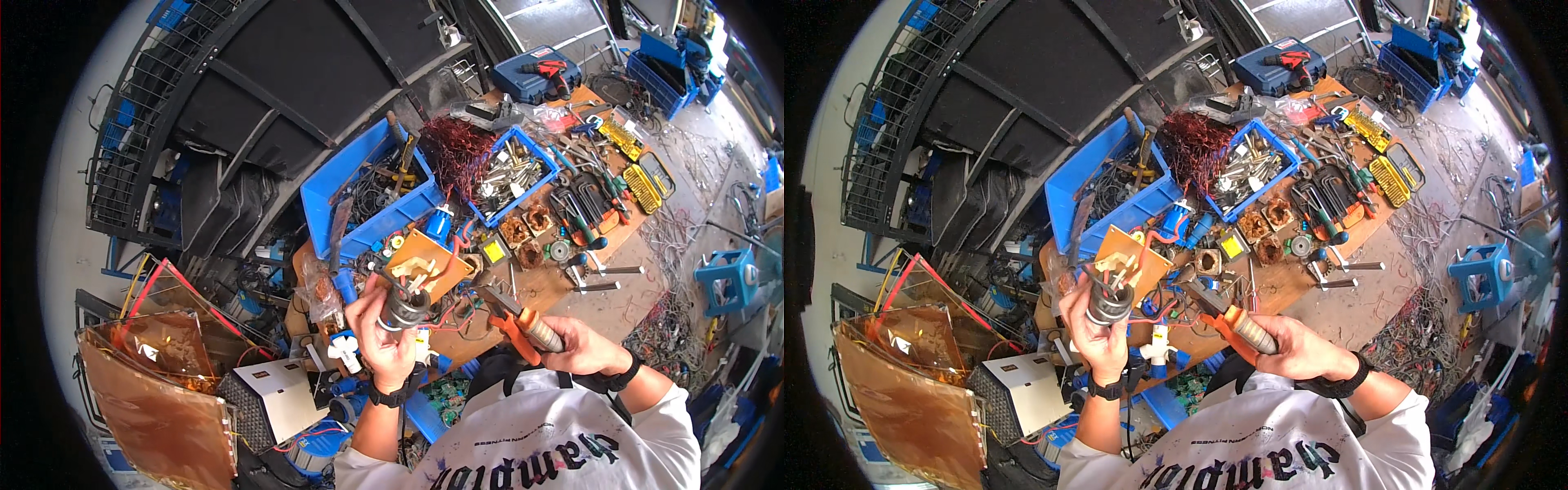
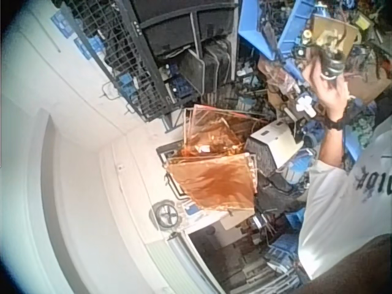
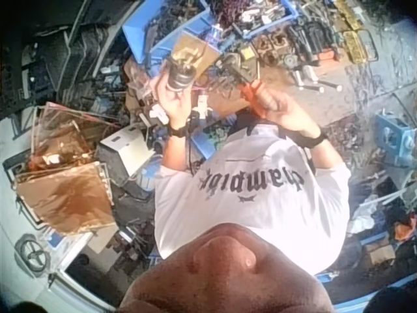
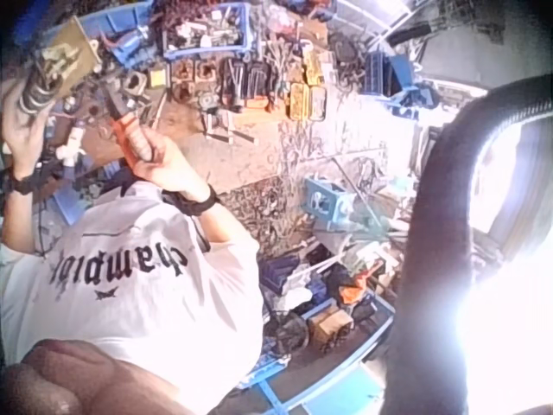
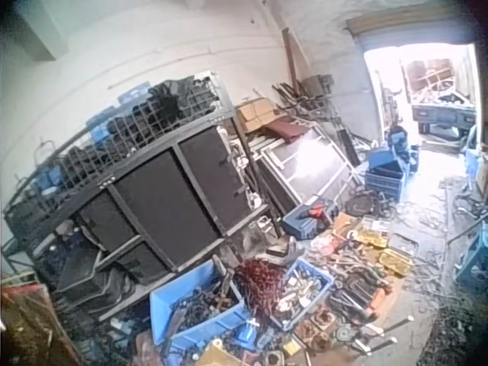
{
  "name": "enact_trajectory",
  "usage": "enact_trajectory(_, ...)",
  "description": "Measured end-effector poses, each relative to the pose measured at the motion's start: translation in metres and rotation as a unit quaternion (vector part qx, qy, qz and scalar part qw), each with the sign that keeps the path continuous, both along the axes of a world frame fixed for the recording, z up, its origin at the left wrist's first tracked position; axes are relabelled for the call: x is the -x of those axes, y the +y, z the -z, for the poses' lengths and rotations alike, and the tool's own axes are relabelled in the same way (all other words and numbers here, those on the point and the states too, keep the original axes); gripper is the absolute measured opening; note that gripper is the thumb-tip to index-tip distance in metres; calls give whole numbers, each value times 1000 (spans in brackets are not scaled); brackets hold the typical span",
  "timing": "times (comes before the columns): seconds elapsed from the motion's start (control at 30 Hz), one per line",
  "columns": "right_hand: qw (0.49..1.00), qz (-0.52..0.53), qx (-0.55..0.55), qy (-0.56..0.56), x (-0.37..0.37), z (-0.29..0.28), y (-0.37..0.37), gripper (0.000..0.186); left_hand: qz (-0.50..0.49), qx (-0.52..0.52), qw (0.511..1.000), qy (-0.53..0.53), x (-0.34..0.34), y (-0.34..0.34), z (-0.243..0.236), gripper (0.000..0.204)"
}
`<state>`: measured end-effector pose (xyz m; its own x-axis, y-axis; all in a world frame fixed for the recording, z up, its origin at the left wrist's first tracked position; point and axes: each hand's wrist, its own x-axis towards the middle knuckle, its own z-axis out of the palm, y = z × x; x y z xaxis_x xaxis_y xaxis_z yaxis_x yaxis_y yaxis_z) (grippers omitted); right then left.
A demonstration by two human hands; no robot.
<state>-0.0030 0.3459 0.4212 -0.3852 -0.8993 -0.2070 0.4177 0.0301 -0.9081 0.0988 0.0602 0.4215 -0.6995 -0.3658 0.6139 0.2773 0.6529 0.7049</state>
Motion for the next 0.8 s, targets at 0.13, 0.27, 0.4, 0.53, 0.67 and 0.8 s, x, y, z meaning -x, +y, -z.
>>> enact_trajectory(0.13,1000,-13,-11,-13,0,-9,2,44,-13,96,995,21,-2,-2,2,57)
enact_trajectory(0.27,999,-25,-39,18,-2,-5,6,35,-29,115,992,48,-2,5,-4,47)
enact_trajectory(0.4,998,-12,-44,40,-3,-9,6,25,-11,126,990,61,1,6,-6,48)
enact_trajectory(0.53,998,-9,-45,36,-5,-3,8,25,-3,123,990,63,-2,7,-2,50)
enact_trajectory(0.67,999,-19,-37,11,-6,-10,8,24,-9,150,986,70,-4,7,2,54)
enact_trajectory(0.8,998,-38,-40,12,-4,-18,10,24,-51,221,970,88,-5,14,-6,60)
